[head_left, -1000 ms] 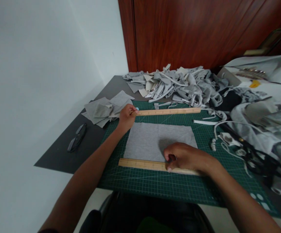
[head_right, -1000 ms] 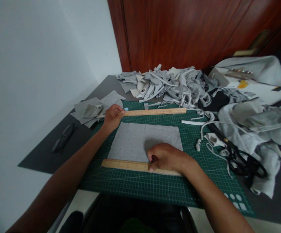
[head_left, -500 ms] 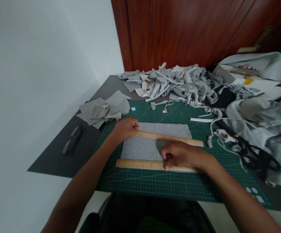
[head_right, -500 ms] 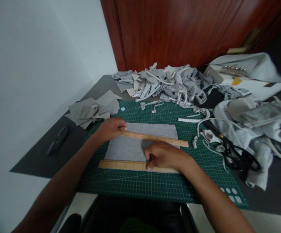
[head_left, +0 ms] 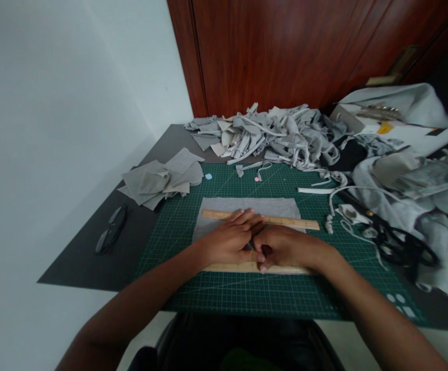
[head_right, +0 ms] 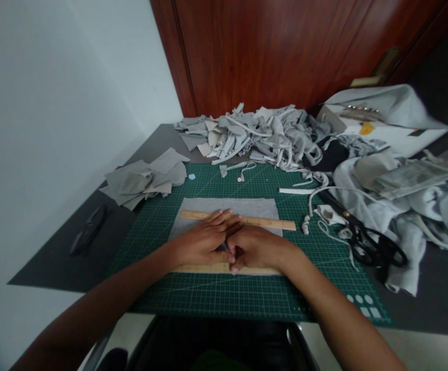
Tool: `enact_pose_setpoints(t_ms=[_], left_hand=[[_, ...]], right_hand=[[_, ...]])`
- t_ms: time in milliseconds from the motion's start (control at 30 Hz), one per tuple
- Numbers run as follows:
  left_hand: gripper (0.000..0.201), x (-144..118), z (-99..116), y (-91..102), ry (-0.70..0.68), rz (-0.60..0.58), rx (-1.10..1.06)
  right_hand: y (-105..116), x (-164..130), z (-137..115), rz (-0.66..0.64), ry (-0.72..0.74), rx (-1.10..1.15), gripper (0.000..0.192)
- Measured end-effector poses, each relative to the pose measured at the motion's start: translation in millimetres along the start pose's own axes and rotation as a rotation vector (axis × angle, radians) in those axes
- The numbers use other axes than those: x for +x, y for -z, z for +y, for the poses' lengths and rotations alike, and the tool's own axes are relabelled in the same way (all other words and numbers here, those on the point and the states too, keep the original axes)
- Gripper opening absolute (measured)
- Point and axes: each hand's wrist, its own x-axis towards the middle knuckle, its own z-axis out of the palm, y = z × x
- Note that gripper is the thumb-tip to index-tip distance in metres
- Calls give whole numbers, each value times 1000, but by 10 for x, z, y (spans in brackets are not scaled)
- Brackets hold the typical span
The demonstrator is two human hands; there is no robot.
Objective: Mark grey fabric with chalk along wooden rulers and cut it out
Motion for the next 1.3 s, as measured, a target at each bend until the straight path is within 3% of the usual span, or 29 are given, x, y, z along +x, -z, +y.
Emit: enact_pose_setpoints(t_ms=[233, 433, 633, 767, 867, 1000, 1300], left_hand=[[98, 41, -131, -33, 8, 9, 36], [106, 55, -296, -7, 44, -51, 43], [96, 46, -420, 41, 99, -14, 99], [79, 41, -414, 38, 47, 24, 153], [69, 24, -369, 27, -16, -9, 143], [71, 7, -343, 9, 7, -67, 120], [65, 70, -465, 30, 30, -62, 91]], right_hand=[[-48, 31, 75, -4, 9, 28, 22], [-42, 33, 78, -17, 9, 34, 23], [-54, 34, 91, -6, 2, 31, 26], [-73, 34, 110, 4, 30, 25, 25], [-69, 22, 78, 12, -9, 38, 24], [-59, 5, 25, 13, -47, 37, 22], [-77, 9, 37, -4, -57, 25, 22]])
